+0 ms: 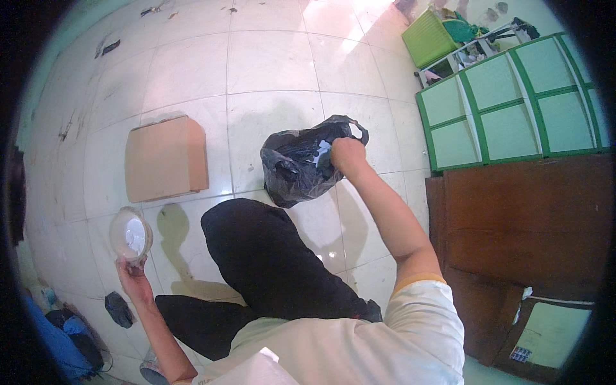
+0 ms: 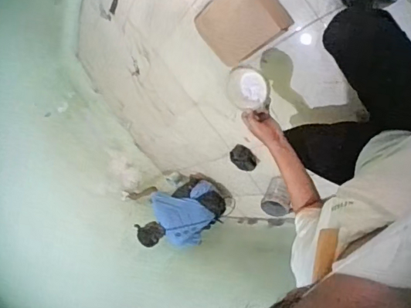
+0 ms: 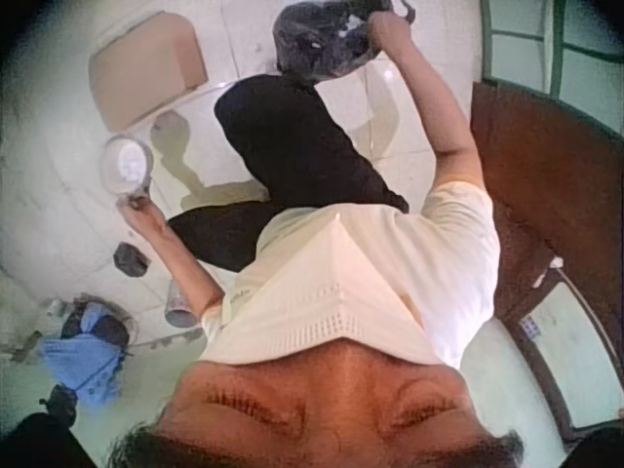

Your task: The person patches a low section of a wall using a putty knife to apply white filler material from a small plastic container.

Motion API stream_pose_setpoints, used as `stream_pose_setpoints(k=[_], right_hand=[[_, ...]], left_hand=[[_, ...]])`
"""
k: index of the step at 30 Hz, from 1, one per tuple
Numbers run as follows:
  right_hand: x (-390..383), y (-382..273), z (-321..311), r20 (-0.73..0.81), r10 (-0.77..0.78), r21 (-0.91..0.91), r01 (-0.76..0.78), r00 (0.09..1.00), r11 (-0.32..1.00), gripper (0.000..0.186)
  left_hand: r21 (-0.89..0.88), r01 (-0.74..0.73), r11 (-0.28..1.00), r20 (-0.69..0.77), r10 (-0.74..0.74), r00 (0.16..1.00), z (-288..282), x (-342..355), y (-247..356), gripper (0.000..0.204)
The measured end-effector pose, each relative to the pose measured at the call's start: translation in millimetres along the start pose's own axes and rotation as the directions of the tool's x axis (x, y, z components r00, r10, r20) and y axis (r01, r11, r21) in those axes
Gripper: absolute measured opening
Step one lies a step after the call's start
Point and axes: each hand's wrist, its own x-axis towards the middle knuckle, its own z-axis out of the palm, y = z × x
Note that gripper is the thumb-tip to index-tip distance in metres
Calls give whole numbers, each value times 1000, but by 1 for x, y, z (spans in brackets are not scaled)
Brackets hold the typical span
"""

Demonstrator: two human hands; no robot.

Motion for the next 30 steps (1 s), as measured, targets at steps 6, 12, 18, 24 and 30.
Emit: stream_pose_setpoints(k=[6, 12, 18, 24, 30], right_hand=[[34, 3, 67, -65, 36, 99, -30, 997, 995, 20], [37, 4, 107, -61, 126, 294, -102, 990, 950, 21], [31, 6, 123, -103, 183, 513, -105, 978, 852, 27], [15, 3, 127, -76, 146, 576, -76, 986, 814, 26], [21, 16, 176, -97, 231, 824, -52, 968, 564, 21]], left_hand=[[24, 46, 999, 80, -48, 996, 70, 13, -17, 12], [10, 81, 997, 126, -82, 989, 123, 21, -25, 12], [-37, 110, 993, 209, -100, 973, 136, 16, -32, 9], [3, 143, 990, 264, -139, 954, 129, 18, -38, 6], [-22, 199, 980, 319, -182, 930, 139, 14, -40, 8]])
